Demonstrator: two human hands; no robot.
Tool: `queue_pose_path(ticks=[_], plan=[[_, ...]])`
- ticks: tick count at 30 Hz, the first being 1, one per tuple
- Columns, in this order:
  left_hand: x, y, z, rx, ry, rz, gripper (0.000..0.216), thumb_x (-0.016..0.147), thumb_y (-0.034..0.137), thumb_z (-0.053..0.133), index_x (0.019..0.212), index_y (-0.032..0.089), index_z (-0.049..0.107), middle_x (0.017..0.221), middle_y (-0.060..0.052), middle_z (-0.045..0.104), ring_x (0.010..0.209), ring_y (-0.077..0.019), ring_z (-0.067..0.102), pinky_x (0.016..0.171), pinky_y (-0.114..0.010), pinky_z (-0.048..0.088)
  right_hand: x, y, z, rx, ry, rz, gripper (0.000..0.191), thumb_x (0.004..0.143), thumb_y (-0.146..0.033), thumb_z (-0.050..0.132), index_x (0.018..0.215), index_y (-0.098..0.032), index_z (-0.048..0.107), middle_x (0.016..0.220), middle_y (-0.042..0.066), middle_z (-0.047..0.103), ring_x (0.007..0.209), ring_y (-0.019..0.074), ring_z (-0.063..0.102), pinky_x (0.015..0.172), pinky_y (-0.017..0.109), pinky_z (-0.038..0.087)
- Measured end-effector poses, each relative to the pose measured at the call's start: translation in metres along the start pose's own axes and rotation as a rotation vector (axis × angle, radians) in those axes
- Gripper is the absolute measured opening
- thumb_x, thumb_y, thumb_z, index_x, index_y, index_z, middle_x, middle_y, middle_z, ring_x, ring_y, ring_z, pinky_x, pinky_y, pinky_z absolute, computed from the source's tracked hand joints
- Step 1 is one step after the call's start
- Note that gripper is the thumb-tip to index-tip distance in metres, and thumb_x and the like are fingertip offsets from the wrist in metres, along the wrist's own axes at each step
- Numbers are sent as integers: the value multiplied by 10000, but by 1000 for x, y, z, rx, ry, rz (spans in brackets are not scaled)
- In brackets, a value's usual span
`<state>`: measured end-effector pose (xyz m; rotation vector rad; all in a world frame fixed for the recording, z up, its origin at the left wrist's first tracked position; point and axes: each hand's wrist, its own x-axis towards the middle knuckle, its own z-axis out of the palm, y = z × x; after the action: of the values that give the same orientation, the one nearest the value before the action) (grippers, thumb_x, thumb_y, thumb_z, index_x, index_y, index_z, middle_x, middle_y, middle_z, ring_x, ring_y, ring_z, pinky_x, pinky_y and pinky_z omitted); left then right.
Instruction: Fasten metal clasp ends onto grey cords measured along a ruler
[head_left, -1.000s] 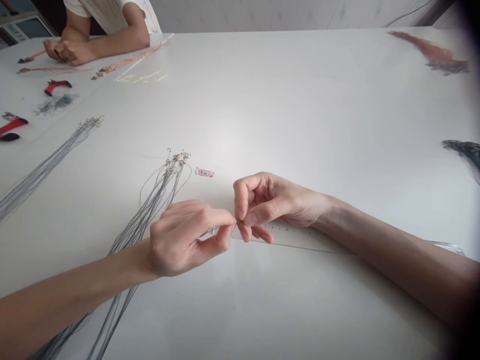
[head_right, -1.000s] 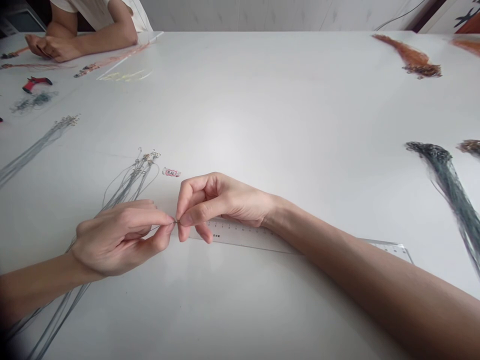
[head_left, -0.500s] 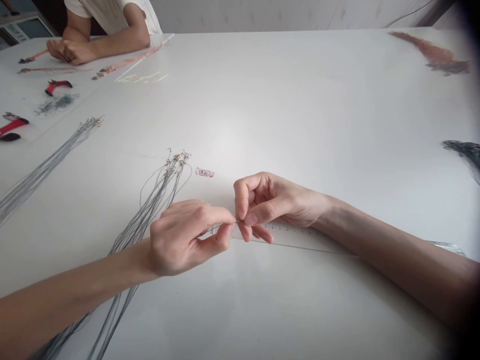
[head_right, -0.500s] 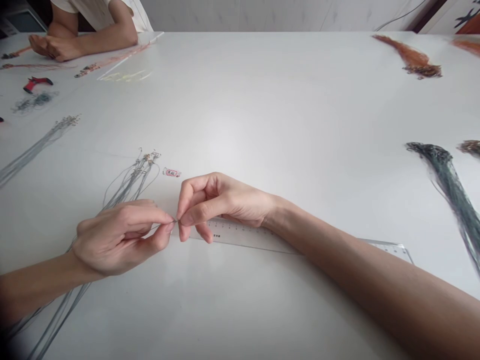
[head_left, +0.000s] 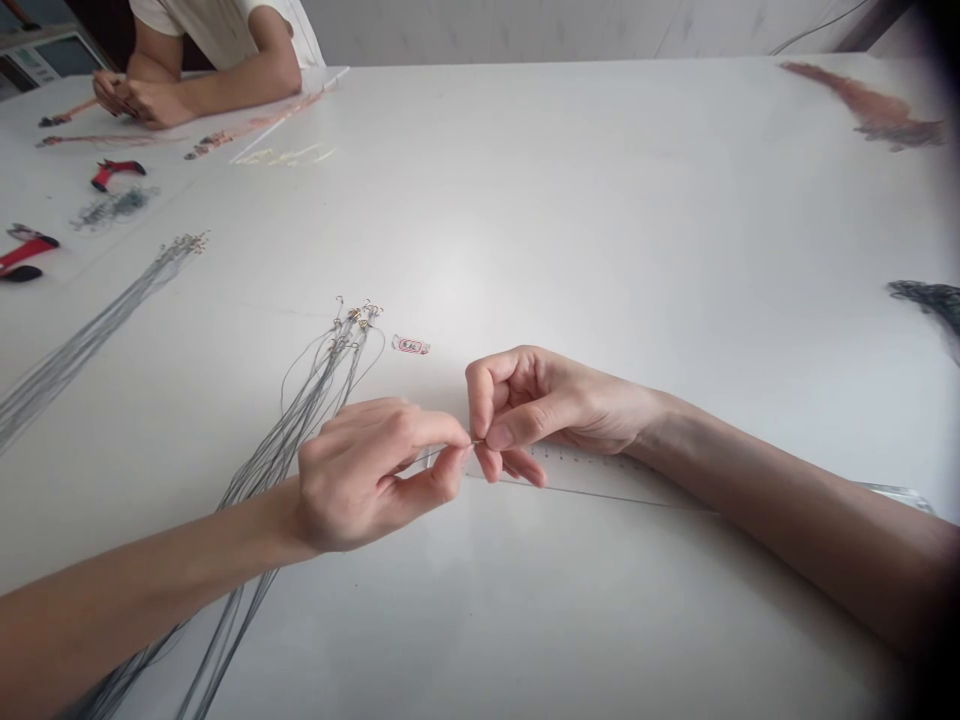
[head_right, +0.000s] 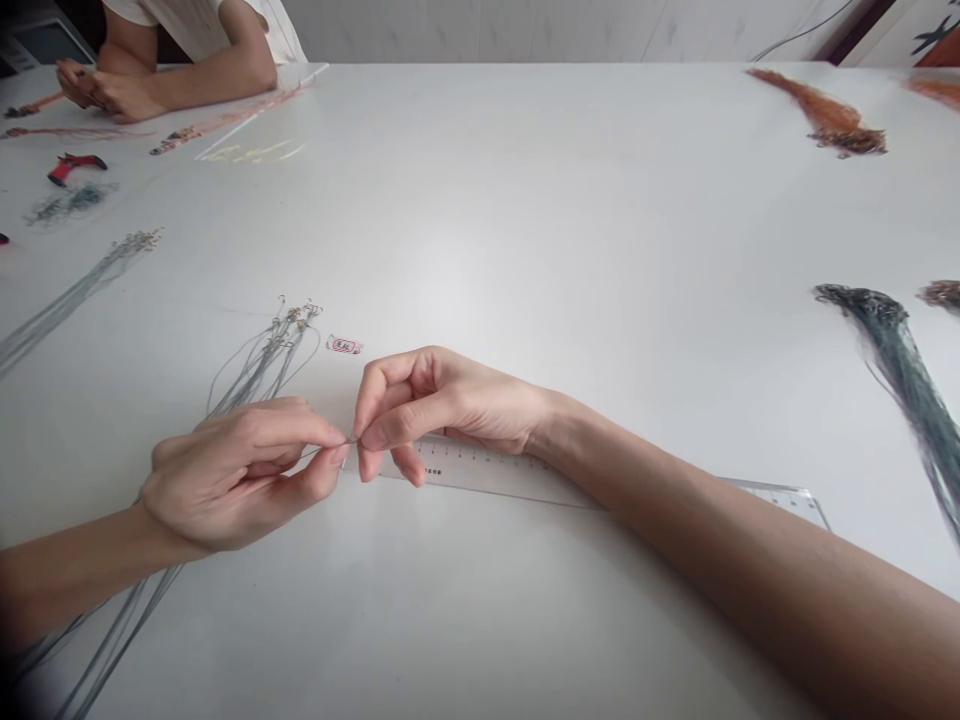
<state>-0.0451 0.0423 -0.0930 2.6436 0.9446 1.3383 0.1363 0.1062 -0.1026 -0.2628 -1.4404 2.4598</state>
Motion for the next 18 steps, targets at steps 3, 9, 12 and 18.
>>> queue_pose_path(ticks=[3,9,12,18], plan=[[0,0,0,-5,-1,-9,142,775,28,568,741,165,545,461,77,441,401,-39,292,371,-178,318,0,-1,0,0,9,8,95,774,-19,543,765,-110,570,691,-2,675,490,53,586,539,178,470],[2,2,-2,-11,-6,9,154,770,11,567,740,161,544,489,70,505,400,-34,310,379,-177,338,1,-2,1,-10,34,23,95,772,-22,543,777,-113,570,682,-8,671,489,53,584,607,209,492],[2,2,-2,-8,-8,8,157,767,10,568,738,162,541,498,70,527,395,-33,320,375,-178,343,1,-1,1,-3,36,15,101,771,-15,541,781,-114,562,683,-7,670,494,52,584,645,227,497],[3,1,-1,-13,-11,7,156,778,16,554,750,169,542,480,78,520,373,-33,366,372,-177,364,1,-1,2,-27,52,18,79,786,-46,544,819,-118,548,691,3,665,523,68,583,579,212,483]])
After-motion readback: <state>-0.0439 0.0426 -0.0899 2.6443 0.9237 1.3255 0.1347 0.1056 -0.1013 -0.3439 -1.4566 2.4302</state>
